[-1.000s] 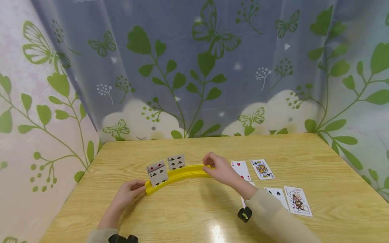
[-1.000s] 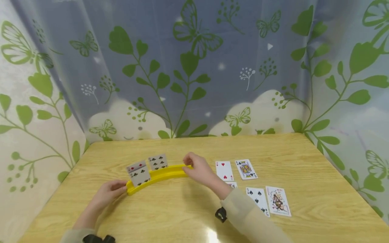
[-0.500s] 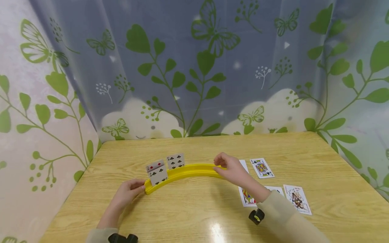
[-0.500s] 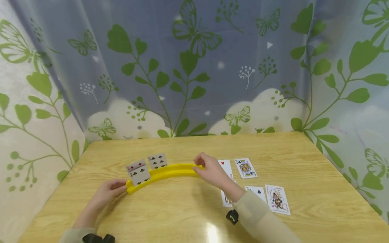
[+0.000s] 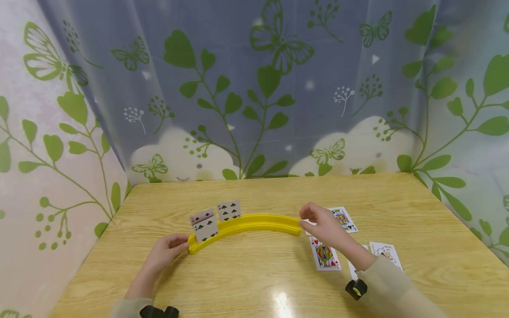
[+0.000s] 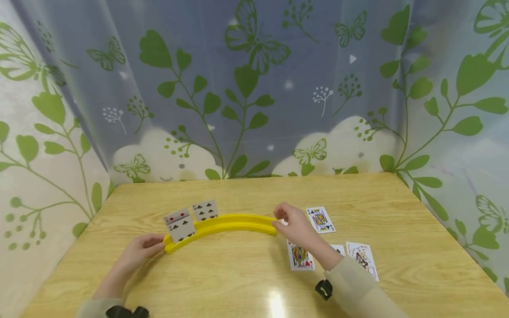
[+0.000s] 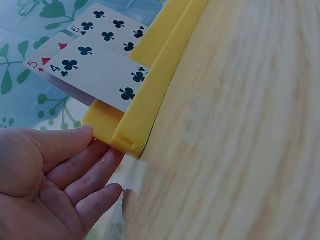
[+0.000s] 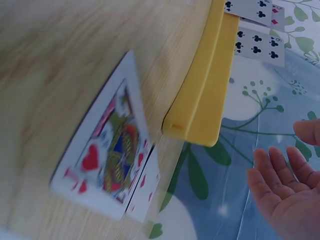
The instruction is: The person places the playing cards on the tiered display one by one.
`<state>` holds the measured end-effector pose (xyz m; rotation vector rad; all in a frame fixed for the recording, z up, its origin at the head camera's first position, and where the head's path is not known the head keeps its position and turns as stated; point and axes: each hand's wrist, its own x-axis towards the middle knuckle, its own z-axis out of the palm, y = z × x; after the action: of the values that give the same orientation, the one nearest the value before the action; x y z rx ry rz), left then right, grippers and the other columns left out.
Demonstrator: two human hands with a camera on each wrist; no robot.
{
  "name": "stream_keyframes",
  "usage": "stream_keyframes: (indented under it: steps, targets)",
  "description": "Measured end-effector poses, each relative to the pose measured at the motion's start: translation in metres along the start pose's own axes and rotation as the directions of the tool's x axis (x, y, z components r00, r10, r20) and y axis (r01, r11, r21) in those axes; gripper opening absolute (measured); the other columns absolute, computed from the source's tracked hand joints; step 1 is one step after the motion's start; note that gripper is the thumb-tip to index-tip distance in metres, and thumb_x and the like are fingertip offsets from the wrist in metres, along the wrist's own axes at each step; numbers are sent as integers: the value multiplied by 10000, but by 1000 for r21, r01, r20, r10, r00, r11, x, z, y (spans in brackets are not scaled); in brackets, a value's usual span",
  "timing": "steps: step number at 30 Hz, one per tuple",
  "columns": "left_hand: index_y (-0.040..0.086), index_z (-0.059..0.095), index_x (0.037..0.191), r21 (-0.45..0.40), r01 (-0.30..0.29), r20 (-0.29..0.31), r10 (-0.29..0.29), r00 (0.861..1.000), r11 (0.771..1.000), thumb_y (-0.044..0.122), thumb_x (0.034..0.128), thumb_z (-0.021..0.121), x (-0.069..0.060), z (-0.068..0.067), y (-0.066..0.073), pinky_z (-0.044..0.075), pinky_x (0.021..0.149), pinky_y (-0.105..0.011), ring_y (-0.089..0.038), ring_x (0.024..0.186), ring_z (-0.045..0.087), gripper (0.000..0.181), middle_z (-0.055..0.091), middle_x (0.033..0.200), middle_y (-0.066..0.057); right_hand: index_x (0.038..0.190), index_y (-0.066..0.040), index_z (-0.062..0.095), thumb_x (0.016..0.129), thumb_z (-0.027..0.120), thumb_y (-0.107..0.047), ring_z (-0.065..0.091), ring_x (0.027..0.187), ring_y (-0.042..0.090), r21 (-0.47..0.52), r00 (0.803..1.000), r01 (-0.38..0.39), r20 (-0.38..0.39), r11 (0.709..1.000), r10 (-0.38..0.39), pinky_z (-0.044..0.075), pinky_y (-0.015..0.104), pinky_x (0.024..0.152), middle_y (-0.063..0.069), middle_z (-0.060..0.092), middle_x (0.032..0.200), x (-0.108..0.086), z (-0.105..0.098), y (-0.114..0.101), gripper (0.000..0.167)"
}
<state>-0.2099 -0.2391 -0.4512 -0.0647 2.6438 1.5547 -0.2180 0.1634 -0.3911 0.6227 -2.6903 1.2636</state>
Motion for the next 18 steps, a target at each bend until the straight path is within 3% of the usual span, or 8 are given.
stream_keyframes:
  steps: [8,18]
  targets:
    - [-45,581,1077,2,18,-3,-18,1000,1000,74,862,565,1,-1,-2,448,818,-379,-256,971,544,247,590,1060,-174,926,3,534,819,610,-59,570,884,277,-77,999,-31,-14,997,30,451,420,810,108,586,901,-13,-18,14,145]
    - [-48,585,1070,3,5,4,-5,1000,1000,81,864,564,-1,-1,2,447,817,-379,-258,970,543,244,592,1057,-176,918,23,542,812,610,-44,566,888,296,-82,999,-33,-20,996,32,451,432,802,106,586,904,-31,-34,29,142]
